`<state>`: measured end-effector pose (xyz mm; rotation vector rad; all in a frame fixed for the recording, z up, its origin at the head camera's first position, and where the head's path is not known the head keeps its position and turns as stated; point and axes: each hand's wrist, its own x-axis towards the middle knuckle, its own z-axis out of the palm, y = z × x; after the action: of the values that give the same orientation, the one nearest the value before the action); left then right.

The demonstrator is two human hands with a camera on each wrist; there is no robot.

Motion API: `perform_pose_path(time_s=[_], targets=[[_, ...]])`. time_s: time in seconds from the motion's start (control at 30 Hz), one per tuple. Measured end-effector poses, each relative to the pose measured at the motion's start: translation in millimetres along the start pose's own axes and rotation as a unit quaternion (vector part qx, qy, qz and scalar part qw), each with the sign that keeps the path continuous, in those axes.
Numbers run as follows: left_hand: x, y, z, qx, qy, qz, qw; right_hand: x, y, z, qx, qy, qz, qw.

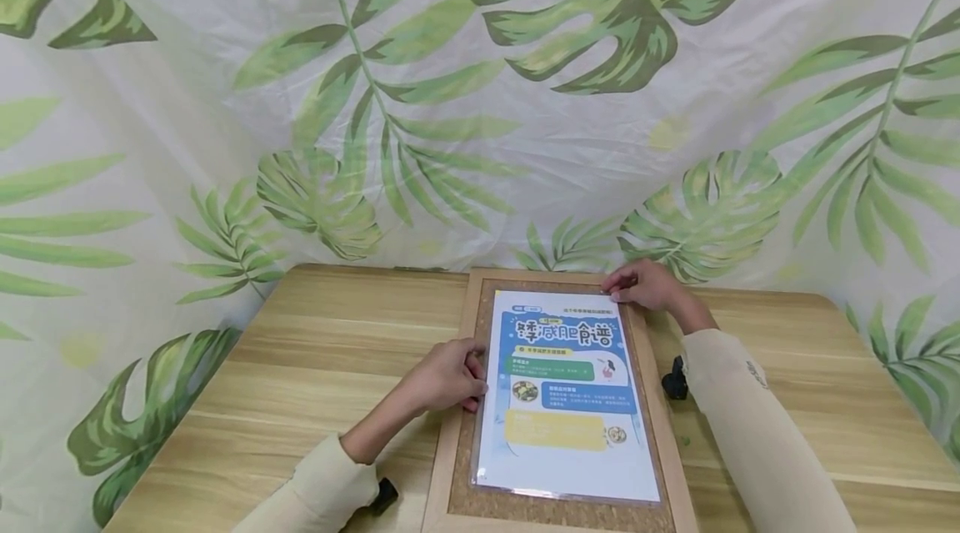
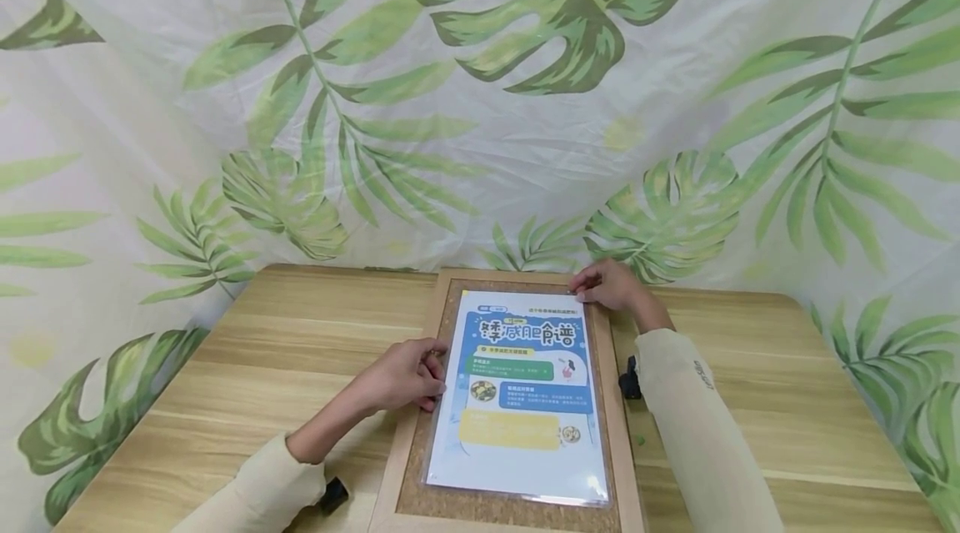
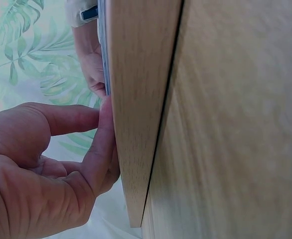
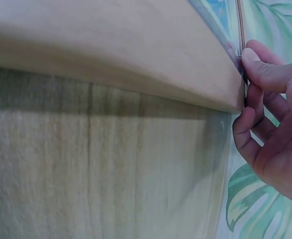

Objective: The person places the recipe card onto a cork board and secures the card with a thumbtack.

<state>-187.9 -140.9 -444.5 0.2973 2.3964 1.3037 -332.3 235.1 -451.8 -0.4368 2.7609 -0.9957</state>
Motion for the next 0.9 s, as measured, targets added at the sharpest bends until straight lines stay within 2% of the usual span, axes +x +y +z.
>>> perform_pose_path(time_s=[0.2, 0.47, 0.63, 0.9], targets=[[-0.4, -0.6, 1.3, -0.003, 0.000, 0.003, 1.0000, -0.2, 1.5, 0.8, 0.005, 0.001, -0.001, 1.000], [0.0, 0.5, 2.1, -0.006, -0.001, -0.003, 1.0000, -0.3, 0.9, 2.9, 0.016, 0.002, 0.017, 1.000], [0.2, -0.4, 1.8, -0.005, -0.002, 0.005, 1.0000, 0.1, -0.8, 3.6, 0.006, 0.005, 0.028, 1.000], [0.3, 2.5, -0.4, -0.004, -0.002, -0.004, 1.0000, 2.2, -4.4, 5.2, -0.008, 0.018, 0.043, 0.999]])
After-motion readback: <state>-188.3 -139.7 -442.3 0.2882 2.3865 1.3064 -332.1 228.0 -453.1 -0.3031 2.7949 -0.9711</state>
